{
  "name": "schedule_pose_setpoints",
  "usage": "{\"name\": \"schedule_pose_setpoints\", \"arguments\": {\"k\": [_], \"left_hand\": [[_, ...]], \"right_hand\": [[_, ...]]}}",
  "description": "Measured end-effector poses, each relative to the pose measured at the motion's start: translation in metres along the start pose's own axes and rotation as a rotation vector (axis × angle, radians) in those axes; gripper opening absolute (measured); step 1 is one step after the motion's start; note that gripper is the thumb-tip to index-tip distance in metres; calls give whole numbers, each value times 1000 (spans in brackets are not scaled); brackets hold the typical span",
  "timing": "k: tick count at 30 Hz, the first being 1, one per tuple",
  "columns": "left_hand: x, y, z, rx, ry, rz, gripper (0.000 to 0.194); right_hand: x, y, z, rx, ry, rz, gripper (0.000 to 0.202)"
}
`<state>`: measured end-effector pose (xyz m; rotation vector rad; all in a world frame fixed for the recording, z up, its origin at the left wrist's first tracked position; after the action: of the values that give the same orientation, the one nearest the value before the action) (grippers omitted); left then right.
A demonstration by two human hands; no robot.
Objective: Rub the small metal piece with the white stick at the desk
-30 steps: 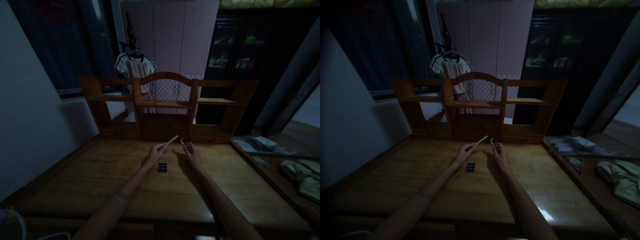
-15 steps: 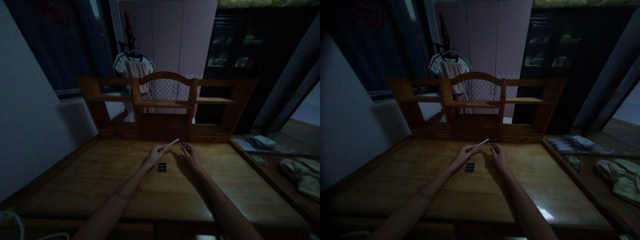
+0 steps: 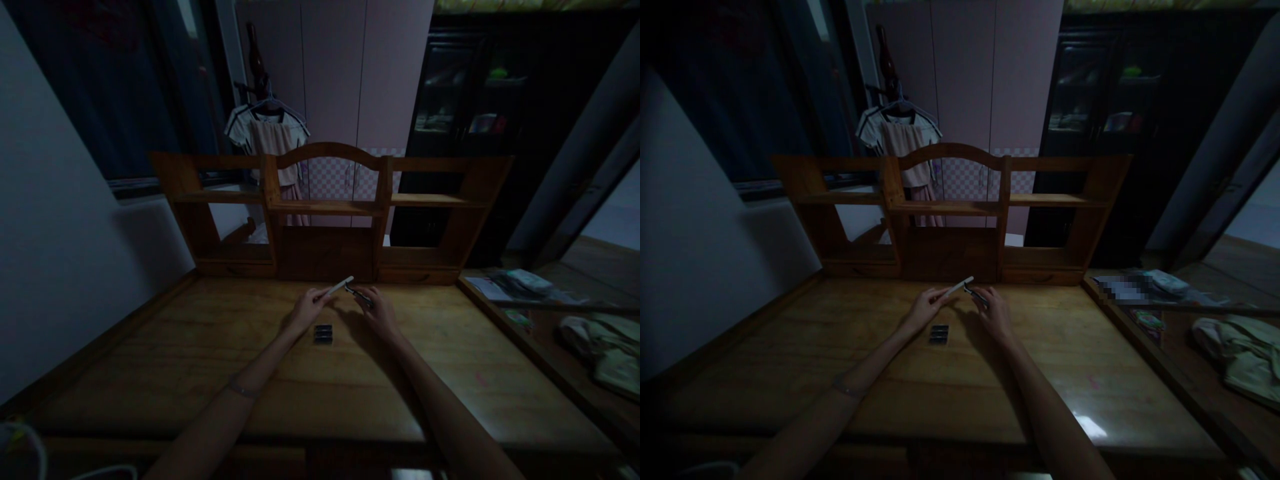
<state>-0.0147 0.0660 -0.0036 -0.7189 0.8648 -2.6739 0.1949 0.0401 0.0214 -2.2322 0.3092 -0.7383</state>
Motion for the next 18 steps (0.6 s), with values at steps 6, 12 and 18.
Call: {"name": "schedule_pose_setpoints", "arguments": {"k": [6, 12, 18], "left_hand": [[0, -2, -9, 103, 120, 1, 40], [-8, 0, -1, 127, 233, -66, 41], [-7, 1, -7, 180, 217, -49, 44]], "right_hand": [[6, 1, 0, -45, 70, 45, 30], [8, 0, 8, -85, 98, 67, 30], [7, 2, -3, -21, 88, 40, 32]]}}
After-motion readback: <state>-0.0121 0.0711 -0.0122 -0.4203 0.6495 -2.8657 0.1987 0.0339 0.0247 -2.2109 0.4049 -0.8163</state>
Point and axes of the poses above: each hand's wrist, its own y-axis away from the middle knuckle, its own x-axis out of the back of the hand, z = x × y, the point moved 5 cm from there along -y, towards the middle knuckle, and after that the axes turned 13 degrees about z, right-handed, at the moved point
